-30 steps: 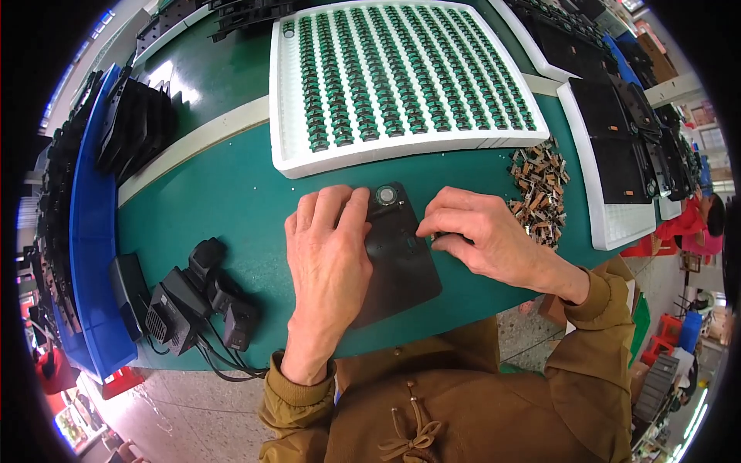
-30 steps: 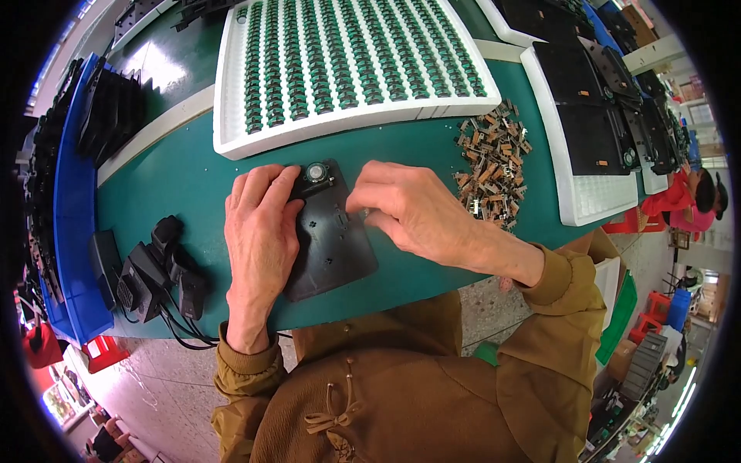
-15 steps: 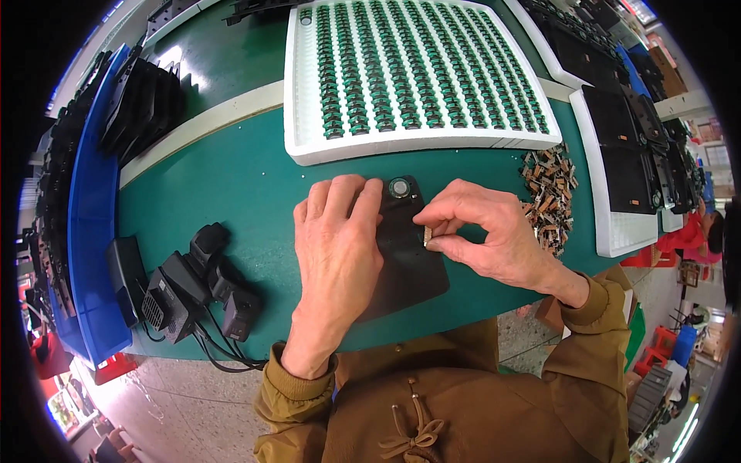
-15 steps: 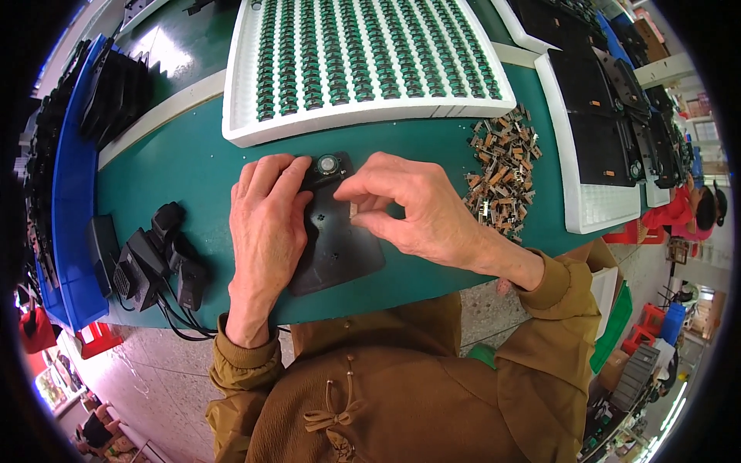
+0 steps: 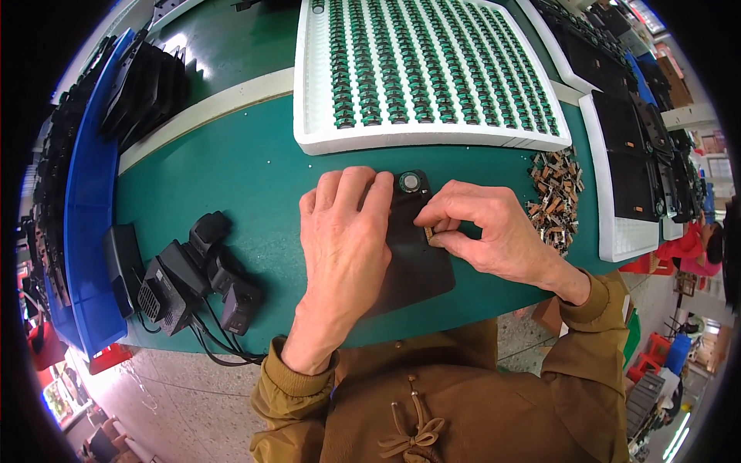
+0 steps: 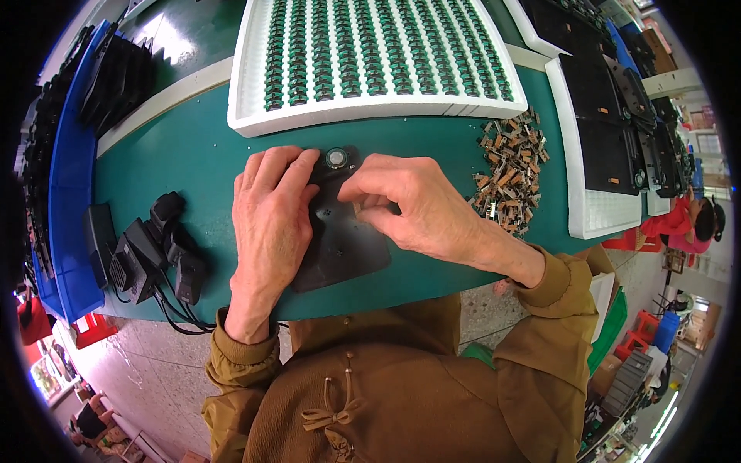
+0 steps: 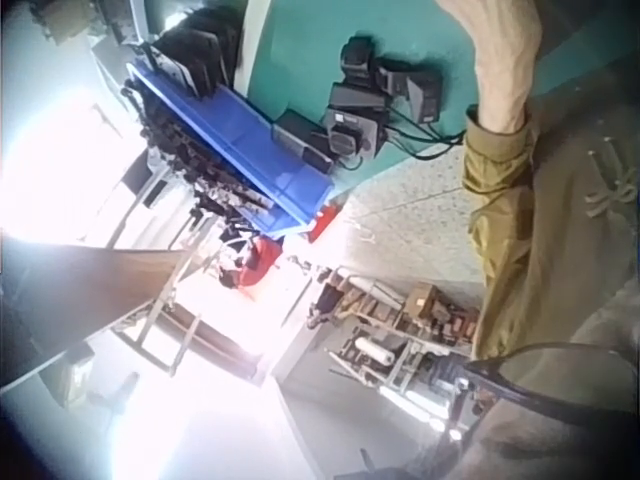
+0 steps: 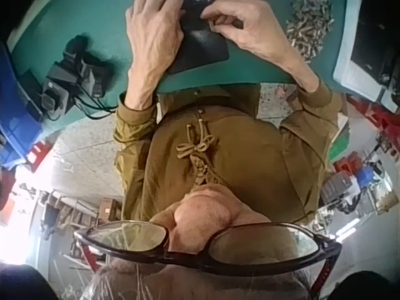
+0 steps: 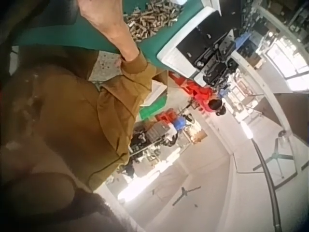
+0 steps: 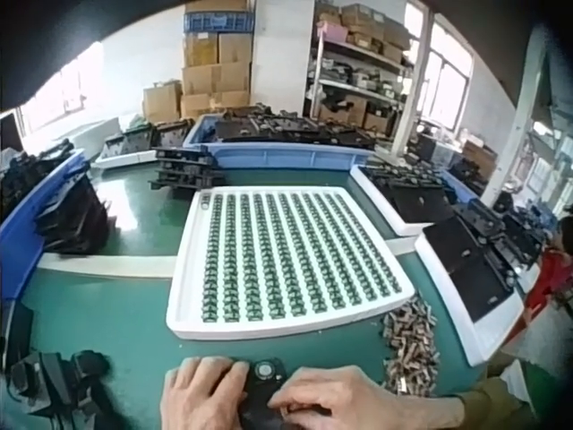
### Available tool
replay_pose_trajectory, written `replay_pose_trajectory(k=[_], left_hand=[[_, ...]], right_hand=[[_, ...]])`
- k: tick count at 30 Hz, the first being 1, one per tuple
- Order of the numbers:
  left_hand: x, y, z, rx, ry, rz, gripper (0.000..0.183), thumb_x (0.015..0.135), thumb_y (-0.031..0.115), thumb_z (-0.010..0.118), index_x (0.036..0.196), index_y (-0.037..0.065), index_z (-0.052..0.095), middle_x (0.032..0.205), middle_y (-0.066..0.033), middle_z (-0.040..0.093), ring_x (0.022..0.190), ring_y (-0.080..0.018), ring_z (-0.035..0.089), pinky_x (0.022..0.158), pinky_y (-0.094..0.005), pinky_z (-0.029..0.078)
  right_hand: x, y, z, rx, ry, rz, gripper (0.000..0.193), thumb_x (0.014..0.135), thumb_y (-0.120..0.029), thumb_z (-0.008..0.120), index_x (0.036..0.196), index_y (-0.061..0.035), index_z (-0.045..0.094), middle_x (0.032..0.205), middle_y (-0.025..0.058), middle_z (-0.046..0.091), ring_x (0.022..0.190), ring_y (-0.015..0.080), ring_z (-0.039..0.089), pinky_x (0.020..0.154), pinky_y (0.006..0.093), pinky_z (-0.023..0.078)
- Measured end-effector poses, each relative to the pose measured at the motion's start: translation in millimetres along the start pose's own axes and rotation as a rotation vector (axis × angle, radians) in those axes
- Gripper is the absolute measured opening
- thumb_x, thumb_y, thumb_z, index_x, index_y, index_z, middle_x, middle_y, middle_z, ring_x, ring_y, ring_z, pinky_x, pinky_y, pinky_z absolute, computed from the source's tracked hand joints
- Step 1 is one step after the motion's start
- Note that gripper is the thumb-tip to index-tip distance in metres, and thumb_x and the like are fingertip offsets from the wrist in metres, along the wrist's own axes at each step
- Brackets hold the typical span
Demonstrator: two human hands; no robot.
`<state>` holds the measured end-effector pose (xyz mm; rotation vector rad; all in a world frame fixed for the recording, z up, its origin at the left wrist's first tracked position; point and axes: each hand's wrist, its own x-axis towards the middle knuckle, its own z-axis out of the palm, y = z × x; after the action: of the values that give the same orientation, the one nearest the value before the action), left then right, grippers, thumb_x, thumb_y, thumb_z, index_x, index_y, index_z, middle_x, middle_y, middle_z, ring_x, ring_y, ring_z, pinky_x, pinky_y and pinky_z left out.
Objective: The person picks up a battery from a tray and a connector from a pile, pressing both into a plastic base. They then place the assembled unit onto a stack and repeat the process with a new base.
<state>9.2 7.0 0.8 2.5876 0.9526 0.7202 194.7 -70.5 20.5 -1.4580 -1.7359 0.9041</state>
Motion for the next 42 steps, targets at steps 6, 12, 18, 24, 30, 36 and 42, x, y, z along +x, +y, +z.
replay_pose_trajectory(k=[6, 12, 18, 24, 30, 36, 42], left_hand=[[-2.2, 1.1, 0.7, 0.013, -0.006, 0.008, 0.057, 0.056, -0.005, 0.072, 0.112, 0.003, 0.062, 0.106, -0.0075, 0.056, 0.102, -0.0278, 0.053, 0.086, -0.0410, 0.042], [-3.1, 3.1, 0.9, 0.008, -0.009, 0.003, 0.058, 0.056, -0.006, 0.071, 0.112, 0.002, 0.061, 0.107, -0.0077, 0.056, 0.102, -0.0279, 0.053, 0.086, -0.0409, 0.042], [-0.7, -1.7, -1.1, -0.004, 0.007, 0.002, 0.054, 0.060, -0.007, 0.068, 0.113, 0.002, 0.062, 0.108, -0.0082, 0.057, 0.103, -0.0282, 0.053, 0.086, -0.0409, 0.042], [3.7, -0.2, -12.3, -0.046, 0.047, -0.027, 0.040, 0.073, -0.007, 0.067, 0.112, 0.002, 0.064, 0.108, -0.0116, 0.062, 0.101, -0.0325, 0.057, 0.086, -0.0409, 0.046], [5.2, 10.6, -4.8, -0.128, 0.069, 0.021, 0.037, 0.073, -0.007, 0.065, 0.109, -0.001, 0.066, 0.103, -0.0144, 0.062, 0.098, -0.0344, 0.057, 0.087, -0.0416, 0.045], [-5.9, 15.6, -6.7, -0.173, 0.005, 0.038, 0.036, 0.078, -0.008, 0.062, 0.114, -0.003, 0.065, 0.107, -0.0176, 0.061, 0.099, -0.0349, 0.057, 0.088, -0.0418, 0.047], [3.8, 31.1, -9.0, -0.261, 0.033, 0.072, 0.047, 0.077, -0.009, 0.067, 0.122, 0.001, 0.064, 0.112, -0.0164, 0.063, 0.102, -0.0330, 0.060, 0.091, -0.0372, 0.048]], right_hand=[[-6.7, 0.6, 4.6, 0.067, 0.046, 0.060, 0.021, 0.077, 0.010, 0.067, 0.097, 0.0021, 0.068, 0.089, 0.0110, 0.067, 0.076, 0.0208, 0.070, 0.067, 0.0286, 0.055], [-10.8, 3.4, 9.3, -0.023, 0.084, -0.031, 0.021, 0.077, 0.010, 0.067, 0.096, 0.0008, 0.068, 0.090, 0.0093, 0.067, 0.076, 0.0190, 0.069, 0.067, 0.0288, 0.055], [-7.9, -3.9, 6.4, -0.003, 0.105, -0.028, 0.023, 0.077, 0.010, 0.068, 0.098, 0.0003, 0.068, 0.091, 0.0085, 0.066, 0.076, 0.0186, 0.068, 0.065, 0.0286, 0.055], [-11.2, -20.0, -1.7, 0.034, 0.200, 0.226, 0.032, 0.080, 0.003, 0.071, 0.111, 0.0012, 0.064, 0.090, 0.0087, 0.066, 0.073, 0.0150, 0.066, 0.062, 0.0273, 0.053], [-37.2, -13.6, -9.6, 0.597, 0.118, 0.476, 0.043, 0.083, -0.001, 0.067, 0.122, 0.0102, 0.050, 0.077, 0.0123, 0.068, 0.064, 0.0131, 0.063, 0.058, 0.0266, 0.053], [-55.0, -3.0, 3.3, 0.750, 0.034, 0.457, 0.037, 0.087, -0.007, 0.066, 0.118, 0.0086, 0.054, 0.083, 0.0106, 0.068, 0.070, 0.0126, 0.063, 0.064, 0.0257, 0.052], [-76.9, -11.0, -8.4, 0.800, 0.134, 0.483, 0.035, 0.088, -0.005, 0.065, 0.118, 0.0081, 0.055, 0.082, 0.0092, 0.067, 0.069, 0.0114, 0.062, 0.063, 0.0246, 0.050]])
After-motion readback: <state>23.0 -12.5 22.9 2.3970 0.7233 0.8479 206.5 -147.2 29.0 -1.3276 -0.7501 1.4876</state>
